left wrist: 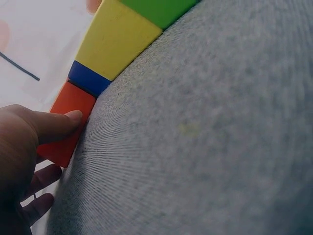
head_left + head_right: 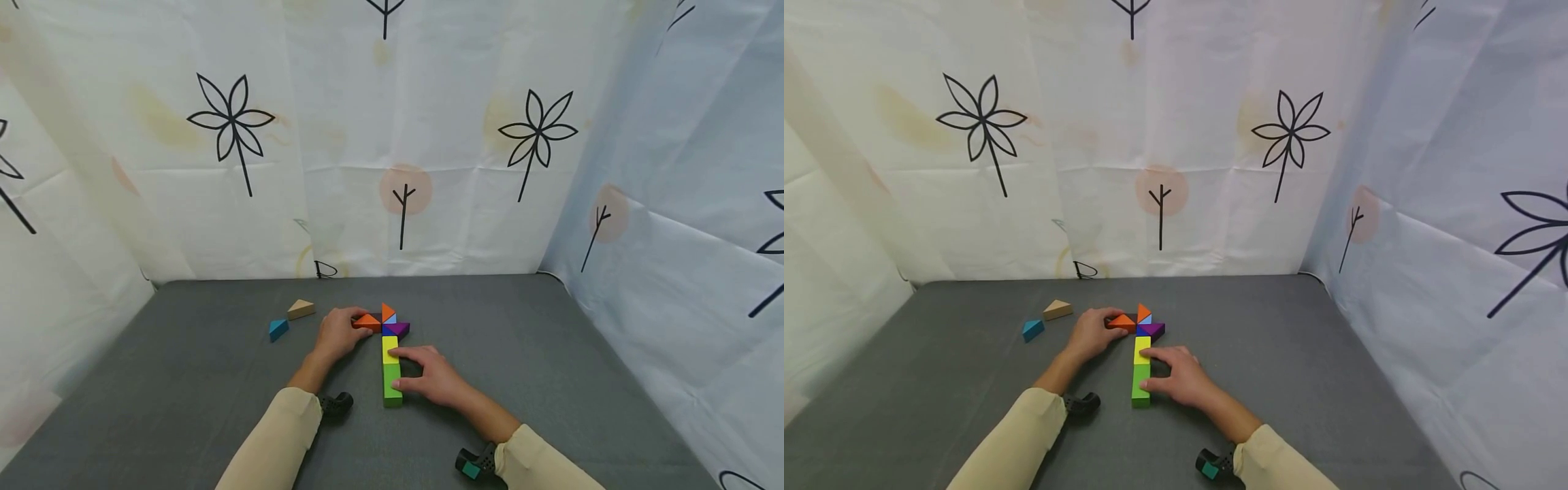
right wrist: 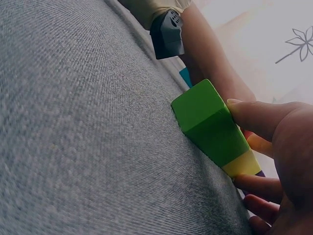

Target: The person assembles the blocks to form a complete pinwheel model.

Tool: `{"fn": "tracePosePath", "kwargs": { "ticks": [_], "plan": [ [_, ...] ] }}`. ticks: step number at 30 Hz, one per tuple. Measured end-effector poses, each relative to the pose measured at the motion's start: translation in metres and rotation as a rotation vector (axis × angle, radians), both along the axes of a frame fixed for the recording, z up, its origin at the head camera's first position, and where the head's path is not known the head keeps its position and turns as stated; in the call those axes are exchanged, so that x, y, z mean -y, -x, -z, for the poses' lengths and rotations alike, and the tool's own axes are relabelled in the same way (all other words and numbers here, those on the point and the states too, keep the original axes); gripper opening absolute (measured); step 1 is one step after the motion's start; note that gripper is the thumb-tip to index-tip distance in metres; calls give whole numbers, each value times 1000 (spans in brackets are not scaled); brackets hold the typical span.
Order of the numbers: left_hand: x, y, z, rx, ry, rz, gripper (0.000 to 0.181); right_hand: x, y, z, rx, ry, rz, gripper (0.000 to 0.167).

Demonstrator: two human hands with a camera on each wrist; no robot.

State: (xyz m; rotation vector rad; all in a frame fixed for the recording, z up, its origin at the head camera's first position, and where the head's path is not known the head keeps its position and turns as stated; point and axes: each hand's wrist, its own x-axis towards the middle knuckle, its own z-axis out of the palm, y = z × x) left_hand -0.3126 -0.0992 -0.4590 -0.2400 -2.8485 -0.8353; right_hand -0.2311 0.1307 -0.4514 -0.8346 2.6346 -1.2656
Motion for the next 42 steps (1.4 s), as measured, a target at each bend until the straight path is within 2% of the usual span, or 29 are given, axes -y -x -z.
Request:
{"fn": "tracePosePath", "kwargs": {
  "ticks": [11, 18, 28, 31, 36, 42],
  "plan": [
    [-3, 0, 4, 0, 6, -21, 42, 0, 0, 0, -4, -5, 5, 55],
    [-4, -2, 2, -5, 0, -26, 42, 0, 0, 0, -9, -9, 5, 55],
    [-4, -7, 0, -15, -8, -11, 44, -1, -2, 1, -2, 9, -16, 55],
    [-2, -7, -1, -8, -10, 12, 47, -1, -2, 1, -4, 7, -14, 56],
    [4, -4, -6, 25, -27, 79, 51, -1, -1, 2, -15, 1, -9, 55],
    [16, -2, -20, 49, -33, 101, 49, -1, 0, 2, -5, 2, -10, 55]
  ]
}}
